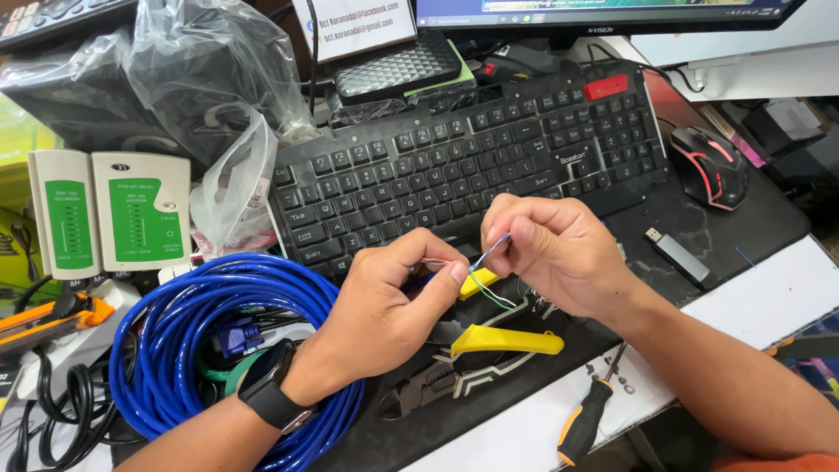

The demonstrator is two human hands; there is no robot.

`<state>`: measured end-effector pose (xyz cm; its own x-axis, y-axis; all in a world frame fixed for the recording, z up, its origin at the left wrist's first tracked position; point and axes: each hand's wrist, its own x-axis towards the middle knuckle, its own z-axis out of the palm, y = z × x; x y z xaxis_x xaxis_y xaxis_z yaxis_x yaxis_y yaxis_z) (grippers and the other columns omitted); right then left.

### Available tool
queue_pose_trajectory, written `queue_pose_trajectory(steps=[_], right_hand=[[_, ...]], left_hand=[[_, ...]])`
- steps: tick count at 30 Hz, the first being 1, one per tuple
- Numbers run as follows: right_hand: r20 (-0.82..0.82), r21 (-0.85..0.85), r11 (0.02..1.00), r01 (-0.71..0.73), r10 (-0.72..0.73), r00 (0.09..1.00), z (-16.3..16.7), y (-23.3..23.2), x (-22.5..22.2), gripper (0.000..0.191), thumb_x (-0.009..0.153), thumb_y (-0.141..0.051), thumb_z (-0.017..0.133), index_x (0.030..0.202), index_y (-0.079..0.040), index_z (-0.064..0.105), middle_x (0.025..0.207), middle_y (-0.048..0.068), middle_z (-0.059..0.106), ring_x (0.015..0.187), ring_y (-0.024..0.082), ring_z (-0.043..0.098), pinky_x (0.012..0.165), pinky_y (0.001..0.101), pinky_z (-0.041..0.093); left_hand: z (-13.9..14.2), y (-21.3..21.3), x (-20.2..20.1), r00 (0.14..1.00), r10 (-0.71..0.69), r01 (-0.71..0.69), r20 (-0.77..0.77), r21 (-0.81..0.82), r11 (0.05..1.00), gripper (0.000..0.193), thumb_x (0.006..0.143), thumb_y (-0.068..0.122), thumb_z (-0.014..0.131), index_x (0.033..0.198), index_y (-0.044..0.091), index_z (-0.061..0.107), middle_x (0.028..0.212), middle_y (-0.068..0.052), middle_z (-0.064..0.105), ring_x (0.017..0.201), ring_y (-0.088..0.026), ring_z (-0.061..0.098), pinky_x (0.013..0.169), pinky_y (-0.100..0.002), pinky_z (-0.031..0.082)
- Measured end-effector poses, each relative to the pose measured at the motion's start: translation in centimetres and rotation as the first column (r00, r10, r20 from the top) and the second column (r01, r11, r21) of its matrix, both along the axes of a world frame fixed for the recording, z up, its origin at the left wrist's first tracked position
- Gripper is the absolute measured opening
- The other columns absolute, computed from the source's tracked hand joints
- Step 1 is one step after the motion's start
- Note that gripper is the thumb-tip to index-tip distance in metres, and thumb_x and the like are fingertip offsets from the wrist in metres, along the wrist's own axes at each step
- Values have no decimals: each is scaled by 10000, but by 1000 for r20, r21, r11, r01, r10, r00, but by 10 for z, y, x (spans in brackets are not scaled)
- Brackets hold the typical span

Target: The person cuts the end of a blue ethernet cable with pliers, uses a yellow-handled stripping tool to remove the cable jacket, then separates and straightens the colored inner wires by hand, arranging them in order on the desk. The clip ends while the person is still aligning the untwisted wire pairs.

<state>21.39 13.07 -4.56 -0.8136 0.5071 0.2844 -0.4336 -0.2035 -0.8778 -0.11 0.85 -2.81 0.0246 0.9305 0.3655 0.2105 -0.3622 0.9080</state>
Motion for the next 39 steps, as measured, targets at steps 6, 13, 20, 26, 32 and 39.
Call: queue_pose_trajectory(steps=[6,13,20,26,32,39], right_hand=[[-11,41,999,-31,31,999,1,-1,0,226,1103,-176,622,1158,37,673,1117,119,560,966,208,570,880,344,466],[-8,12,999,-41,41,999,2,0,0,195,1099,-132,600,1129,38,690,1110,128,558,950,211,567,861,349,460],[-43,16,994,-106,107,993,2,0,0,197,1099,-125,606,1146,36,709,1091,123,549,964,222,549,875,354,448],[-56,15,988,-156,157,986,1,0,1,208,1079,-139,637,1105,49,722,1072,120,547,974,225,538,871,358,449],[-45,32,985,-169,170,984,3,-3,1,202,1062,-147,657,1050,45,716,1040,137,560,968,232,545,876,369,453],[-38,-122,983,-134,130,991,2,-4,-1,183,1030,-166,665,1113,-2,659,1033,150,573,908,214,560,853,357,466]], left_hand=[[-2,-1,-1,1000,-14,14,13,-14,1000,125,971,123,662,1004,7,694,763,-25,723,684,-42,628,604,-225,511],[-2,0,-2,1000,-19,19,-6,17,1000,120,974,126,663,1000,14,696,781,-23,733,698,-39,641,618,-225,519],[0,-1,-2,999,-38,38,-23,32,999,118,976,131,674,987,17,704,789,-24,733,688,-43,624,606,-229,506],[1,-2,-2,998,-58,58,-29,23,998,120,975,135,678,974,18,705,775,-22,729,659,-44,608,582,-231,489],[1,-2,-1,998,-51,52,-40,6,999,118,975,138,685,968,23,709,755,-24,722,637,-45,586,559,-231,471],[0,-1,-1,998,-56,57,-28,43,997,115,987,137,677,993,24,700,786,-19,735,665,-38,610,580,-224,488]])
